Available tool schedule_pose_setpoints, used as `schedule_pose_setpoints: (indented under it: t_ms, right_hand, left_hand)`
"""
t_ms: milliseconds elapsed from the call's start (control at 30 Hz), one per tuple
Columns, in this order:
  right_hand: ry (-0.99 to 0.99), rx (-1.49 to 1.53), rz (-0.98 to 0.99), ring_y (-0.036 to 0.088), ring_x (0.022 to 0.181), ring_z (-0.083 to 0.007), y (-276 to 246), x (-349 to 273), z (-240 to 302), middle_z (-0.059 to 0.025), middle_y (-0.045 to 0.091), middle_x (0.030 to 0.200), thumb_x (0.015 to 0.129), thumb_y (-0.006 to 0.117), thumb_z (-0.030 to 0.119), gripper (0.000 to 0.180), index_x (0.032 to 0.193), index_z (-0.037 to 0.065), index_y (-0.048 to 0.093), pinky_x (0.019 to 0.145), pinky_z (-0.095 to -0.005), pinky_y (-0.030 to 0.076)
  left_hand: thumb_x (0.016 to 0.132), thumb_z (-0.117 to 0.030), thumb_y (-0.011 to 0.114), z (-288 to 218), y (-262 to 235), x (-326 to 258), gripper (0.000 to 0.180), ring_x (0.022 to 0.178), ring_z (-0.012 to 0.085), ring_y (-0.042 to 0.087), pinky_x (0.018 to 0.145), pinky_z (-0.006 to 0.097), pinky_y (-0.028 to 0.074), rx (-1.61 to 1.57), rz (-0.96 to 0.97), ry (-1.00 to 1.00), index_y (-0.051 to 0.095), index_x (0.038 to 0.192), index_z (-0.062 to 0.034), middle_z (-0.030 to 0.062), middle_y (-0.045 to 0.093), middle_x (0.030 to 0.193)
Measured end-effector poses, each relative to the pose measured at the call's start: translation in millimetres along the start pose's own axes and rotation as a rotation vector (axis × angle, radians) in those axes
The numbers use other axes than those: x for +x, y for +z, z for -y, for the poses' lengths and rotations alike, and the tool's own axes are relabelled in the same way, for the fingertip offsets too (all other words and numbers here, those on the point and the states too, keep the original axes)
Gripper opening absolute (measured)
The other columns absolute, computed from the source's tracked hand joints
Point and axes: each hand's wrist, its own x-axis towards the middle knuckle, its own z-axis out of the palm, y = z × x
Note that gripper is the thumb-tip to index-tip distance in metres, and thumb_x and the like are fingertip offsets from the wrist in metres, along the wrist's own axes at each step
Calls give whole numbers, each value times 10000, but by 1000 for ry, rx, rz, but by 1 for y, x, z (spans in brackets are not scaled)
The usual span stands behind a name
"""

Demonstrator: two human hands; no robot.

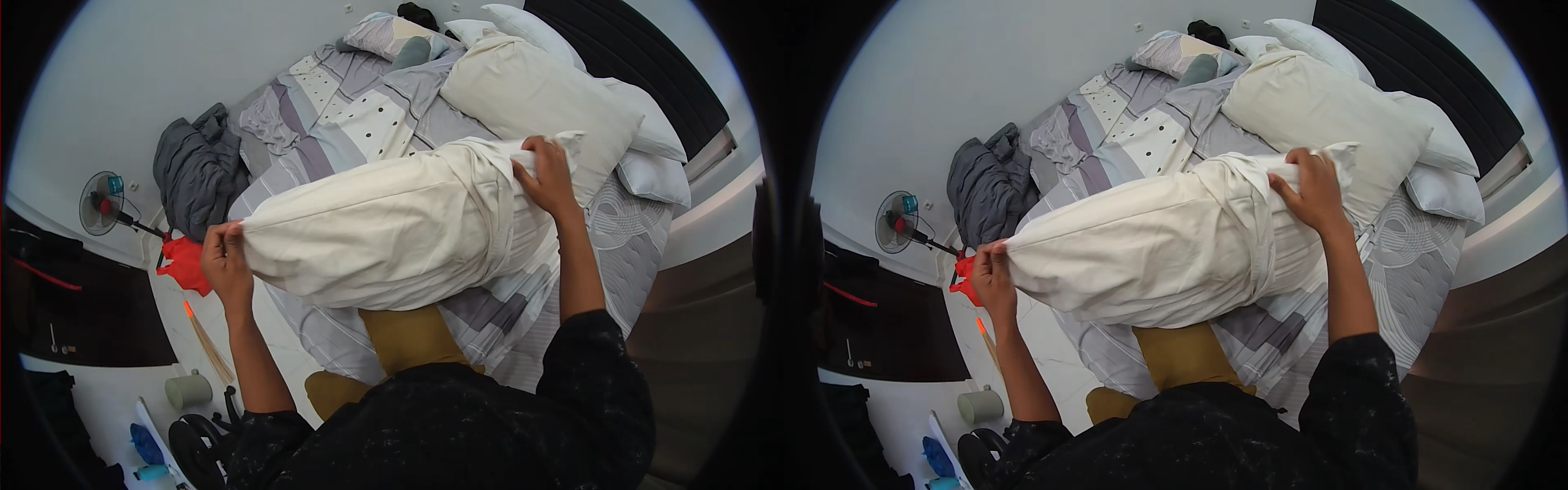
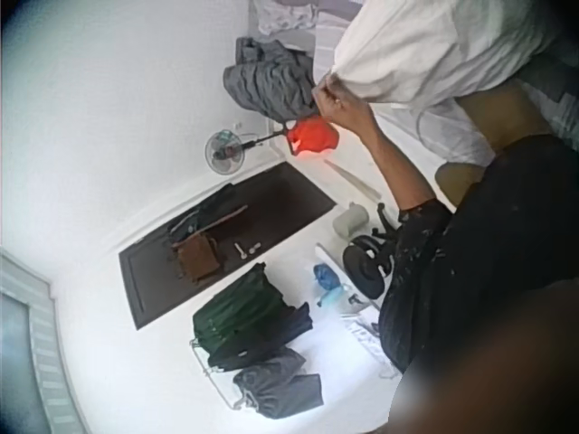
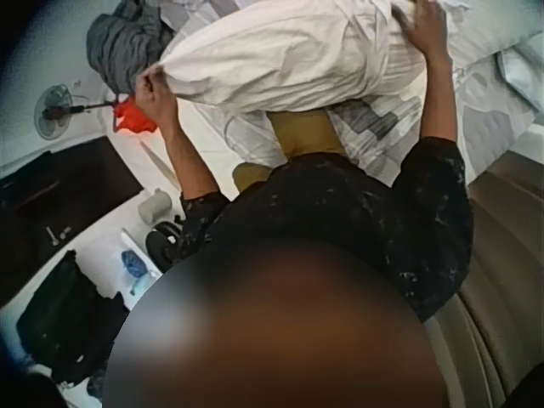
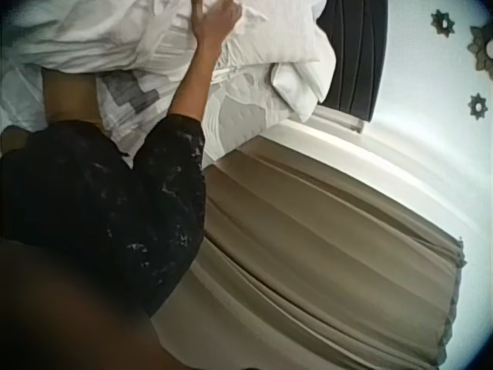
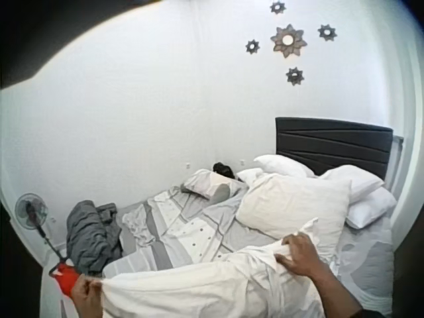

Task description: Removing old pillowcases from pillows and folding them on the bed.

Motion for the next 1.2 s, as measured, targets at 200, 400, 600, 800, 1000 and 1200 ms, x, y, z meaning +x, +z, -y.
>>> schedule_pose_setpoints:
  t_ms: [200, 400, 600, 800, 1000, 1200]
  right_hand:
    - [-39, 36, -19, 503, 529, -354, -37, -6, -25, -159, 516, 577, 848, 541, 454, 481, 614, 36, 497, 493, -399, 378]
    - [76, -13, -131, 317, 462, -182, -113, -11, -71, -108, 358, 502, 889, 520, 440, 520, 598, 24, 409, 451, -322, 285]
    - [156, 82, -96, 341, 569, -80, -170, -2, -93, 17, 401, 565, 914, 504, 416, 494, 638, 7, 462, 517, -246, 307]
    - [473, -438, 231, 565, 814, -306, -98, -1, -133, -147, 606, 902, 895, 484, 419, 415, 902, 27, 621, 725, -391, 438]
    - [351, -77, 412, 549, 866, -288, -12, -76, -103, -102, 559, 929, 774, 666, 291, 309, 964, 78, 546, 758, -391, 443]
    - [382, -63, 286, 498, 854, -313, 17, -136, -2, -129, 518, 904, 736, 657, 172, 219, 900, 62, 562, 741, -424, 391]
  left_hand:
    - [913, -305, 544, 45, -72, 56, 299, 762, 122, 547, 727, 263, 433, 289, -335, 19, 626, 885, -19, 62, 624, 813]
    - [897, -340, 542, 120, -147, 116, 343, 744, 229, 605, 701, 331, 451, 576, -374, -71, 633, 931, -11, 142, 651, 814]
    - [892, -365, 549, 127, -136, 161, 363, 761, 210, 619, 702, 323, 458, 453, -413, -41, 659, 971, -28, 130, 669, 839]
    - [895, -370, 551, 149, -77, 160, 371, 719, 159, 568, 700, 296, 443, 478, -74, -60, 632, 929, -10, 88, 644, 783]
    - [860, -246, 616, 205, 5, 34, 222, 946, 227, 591, 859, 328, 431, 375, 307, -319, 562, 918, -39, 104, 622, 1034]
    - [863, -388, 576, 183, 88, -131, 432, 785, 133, 534, 675, 298, 463, 55, 858, -909, 521, 1169, -88, 23, 568, 914]
